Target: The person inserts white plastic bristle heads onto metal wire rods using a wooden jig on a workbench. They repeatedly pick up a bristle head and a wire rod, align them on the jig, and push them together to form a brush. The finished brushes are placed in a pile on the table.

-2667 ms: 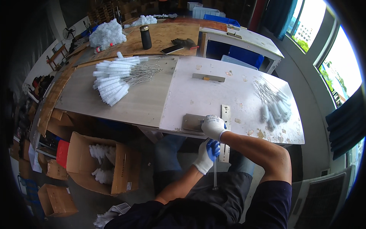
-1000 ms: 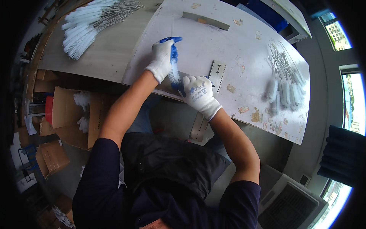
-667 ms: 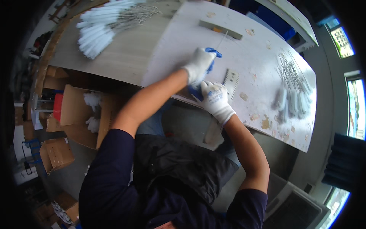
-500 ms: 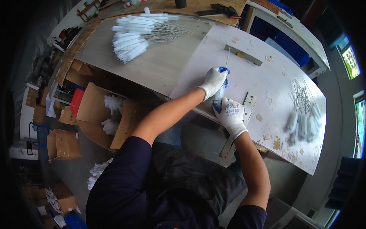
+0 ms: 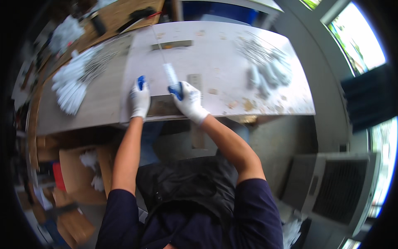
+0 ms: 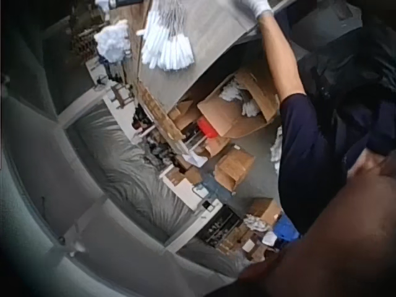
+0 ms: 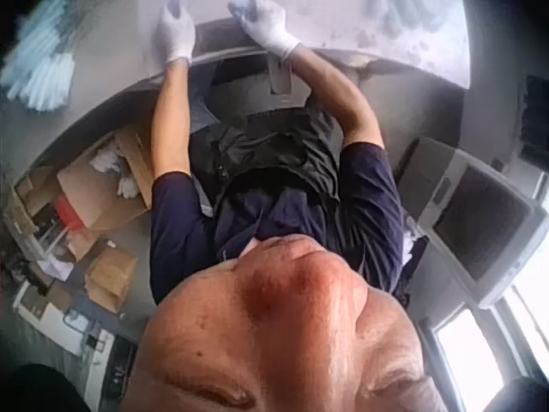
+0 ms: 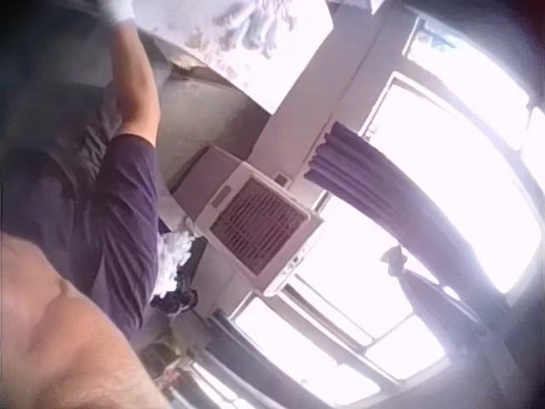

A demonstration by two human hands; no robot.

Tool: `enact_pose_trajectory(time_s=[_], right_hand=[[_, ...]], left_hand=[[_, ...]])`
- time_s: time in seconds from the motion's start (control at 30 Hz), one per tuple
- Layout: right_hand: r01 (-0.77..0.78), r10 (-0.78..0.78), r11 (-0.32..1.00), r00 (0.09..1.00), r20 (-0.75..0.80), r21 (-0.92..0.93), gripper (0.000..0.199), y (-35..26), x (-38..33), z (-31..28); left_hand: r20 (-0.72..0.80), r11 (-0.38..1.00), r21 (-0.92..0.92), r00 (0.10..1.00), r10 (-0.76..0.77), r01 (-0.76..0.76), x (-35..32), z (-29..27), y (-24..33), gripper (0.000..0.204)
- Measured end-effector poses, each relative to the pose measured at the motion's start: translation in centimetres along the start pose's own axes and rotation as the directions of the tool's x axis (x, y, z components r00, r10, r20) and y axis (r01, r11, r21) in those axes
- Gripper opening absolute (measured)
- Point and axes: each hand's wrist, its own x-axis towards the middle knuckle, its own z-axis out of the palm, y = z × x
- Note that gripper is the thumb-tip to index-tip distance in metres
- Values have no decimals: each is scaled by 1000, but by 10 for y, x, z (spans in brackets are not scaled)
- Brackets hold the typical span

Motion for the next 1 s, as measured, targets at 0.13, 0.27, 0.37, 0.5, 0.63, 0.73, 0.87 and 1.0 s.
enact_pose_trajectory(time_s=[0.13,0.27,0.37,0.5,0.63,0.73,0.87,1.0], right_hand=[[-32,22,992,996,-82,-121,28,27,2,-61],[-37,-3,971,986,-169,-236,24,86,2,-157],[-254,174,790,966,-194,-557,41,156,-3,-228],[-337,188,561,941,-280,-756,52,162,-5,-269],[-115,-54,785,966,-251,-609,47,122,3,-225],[47,-46,921,999,10,-386,44,61,-3,-151],[398,-343,888,907,246,-230,63,-15,-5,-65],[364,-232,897,871,433,-252,71,-26,-10,-10]], left_hand=[[41,960,272,997,59,-68,2,6,-3,31],[84,926,340,986,141,-162,1,9,8,31],[96,900,373,974,203,-224,1,21,2,30],[138,849,475,973,187,-231,-2,15,7,29],[72,859,399,945,318,-319,3,17,-9,25],[45,854,340,914,404,-394,6,21,-14,22],[84,885,357,954,289,-300,-3,0,7,23],[102,769,521,921,375,-371,9,-64,-3,29]])
